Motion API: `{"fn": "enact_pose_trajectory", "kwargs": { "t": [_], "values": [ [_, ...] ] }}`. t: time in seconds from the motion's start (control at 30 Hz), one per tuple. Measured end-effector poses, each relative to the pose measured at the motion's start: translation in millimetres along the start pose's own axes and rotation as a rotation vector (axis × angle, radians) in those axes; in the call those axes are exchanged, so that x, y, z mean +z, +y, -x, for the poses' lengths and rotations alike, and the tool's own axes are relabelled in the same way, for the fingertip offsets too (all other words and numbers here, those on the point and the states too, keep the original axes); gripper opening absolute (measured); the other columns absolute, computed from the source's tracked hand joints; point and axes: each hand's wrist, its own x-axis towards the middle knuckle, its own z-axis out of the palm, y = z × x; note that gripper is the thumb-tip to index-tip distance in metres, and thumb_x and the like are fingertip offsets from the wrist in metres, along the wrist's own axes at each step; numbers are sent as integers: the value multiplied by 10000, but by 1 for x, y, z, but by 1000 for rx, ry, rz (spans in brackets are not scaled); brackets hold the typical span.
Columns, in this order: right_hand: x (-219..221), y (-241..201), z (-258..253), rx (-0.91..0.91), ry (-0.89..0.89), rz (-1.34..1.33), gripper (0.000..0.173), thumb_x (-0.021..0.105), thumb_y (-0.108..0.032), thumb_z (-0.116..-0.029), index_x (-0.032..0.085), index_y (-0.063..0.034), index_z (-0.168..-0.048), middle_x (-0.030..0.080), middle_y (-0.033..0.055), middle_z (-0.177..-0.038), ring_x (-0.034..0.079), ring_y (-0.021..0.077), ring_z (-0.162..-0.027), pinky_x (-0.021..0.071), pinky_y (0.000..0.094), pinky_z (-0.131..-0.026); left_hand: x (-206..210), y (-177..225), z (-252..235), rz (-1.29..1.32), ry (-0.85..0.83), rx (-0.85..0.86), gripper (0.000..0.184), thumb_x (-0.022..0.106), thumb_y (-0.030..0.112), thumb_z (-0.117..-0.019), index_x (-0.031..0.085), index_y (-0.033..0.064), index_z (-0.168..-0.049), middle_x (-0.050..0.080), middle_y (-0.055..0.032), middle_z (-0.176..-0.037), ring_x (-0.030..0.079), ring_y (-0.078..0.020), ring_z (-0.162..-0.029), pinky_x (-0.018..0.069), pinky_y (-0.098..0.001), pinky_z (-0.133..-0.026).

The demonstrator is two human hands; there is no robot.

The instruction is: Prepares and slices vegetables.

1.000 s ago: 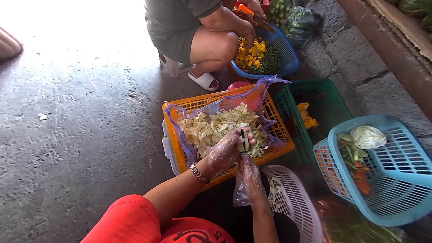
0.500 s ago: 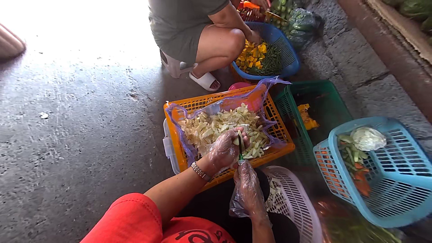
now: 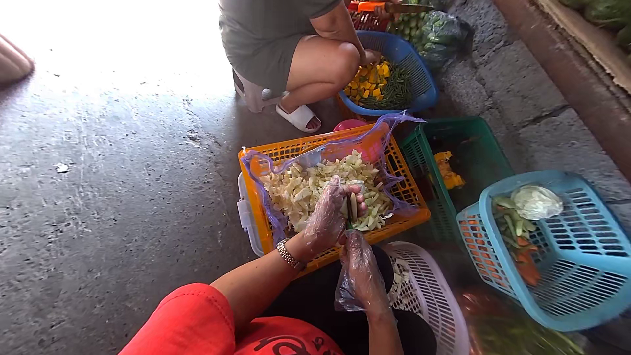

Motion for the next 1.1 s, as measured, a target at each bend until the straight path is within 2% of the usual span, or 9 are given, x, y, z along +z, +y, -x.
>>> {"fn": "enact_pose_trajectory", "kwargs": {
  "t": [0.23, 0.33, 0.43, 0.57, 0.73, 0.83, 0.9, 0.97, 1.1],
  "values": [
    [5, 5, -11, 36, -58, -58, 415, 251, -202, -1106, 592, 32, -1073, 486, -27, -778, 468, 1, -665, 439, 177, -650, -11, -3, -2, -232, -47, 99, 656, 44, 389, -1098, 496, -42, -1299, 732, -118, -1005, 711, -195, -977, 557, -347, -920],
    [4, 4, -18, 158, -161, -377, 404, 204, -250, -1117, 546, -78, -991, 449, -84, -670, 413, -17, -530, 396, 141, -511, -17, -1, -9, -324, -23, 23, 418, 283, 196, -1088, 370, -16, -1438, 672, -114, -1145, 669, -167, -1047, 529, -334, -962],
    [-6, -5, -16, 415, -265, -826, 511, 154, -416, -1116, 551, -139, -953, 470, -73, -568, 395, 1, -392, 361, 150, -370, -22, 1, -17, -333, -72, -56, 402, 468, 76, -1024, 379, 50, -1415, 656, -59, -1075, 679, -142, -955, 567, -323, -885],
    [-17, -6, -12, 445, -298, -962, 574, 119, -479, -1099, 557, -135, -958, 490, -63, -571, 397, 6, -381, 352, 147, -358, -29, 1, -18, -296, -166, -100, 354, 423, 63, -1008, 401, 99, -1360, 627, -27, -1048, 657, -132, -927, 568, -315, -841],
    [-20, 3, 0, 128, -115, -655, 435, 185, -275, -1109, 558, -53, -1076, 492, -73, -643, 407, -11, -464, 391, 154, -444, -30, 5, -17, -802, 26, 34, 388, 482, 82, -996, 461, 21, -1379, 617, -72, -1145, 637, -115, -940, 554, -291, -794],
    [-31, 22, 12, -8, -26, -463, 346, 367, -242, -1077, 565, 21, -1183, 488, -68, -758, 419, -21, -585, 408, 161, -566, -46, 17, -31, -1396, -18, 94, 520, 532, 230, -1003, 462, 6, -1467, 456, -229, -1498, 450, -334, -1378, 373, -517, -1126],
    [-43, 35, 21, 12, 16, -433, 346, 520, -302, -1034, 567, 0, -1197, 519, -38, -801, 465, 6, -644, 435, 197, -618, -52, 20, -36, -1558, -46, 131, 571, 525, 330, -1006, 473, 15, -1480, 348, -273, -1573, 313, -448, -1464, 258, -627, -1170],
    [-57, 50, 36, -13, 101, -454, 333, 597, -271, -998, 593, -3, -1196, 622, 1, -966, 571, 13, -817, 504, 212, -759, -46, 20, -35, -1573, -59, 176, 617, 503, 377, -996, 461, 12, -1492, 291, -277, -1603, 245, -444, -1499, 215, -614, -1193],
    [-84, 83, 63, 27, 364, -663, 228, 565, -203, -993, 612, -51, -1155, 599, -56, -819, 489, -14, -580, 451, 175, -534, -19, 15, -39, -1498, -119, 299, 725, 540, 353, -944, 352, 6, -1553, 240, -276, -1623, 261, -401, -1501, 247, -534, -1203]
  ]
}}
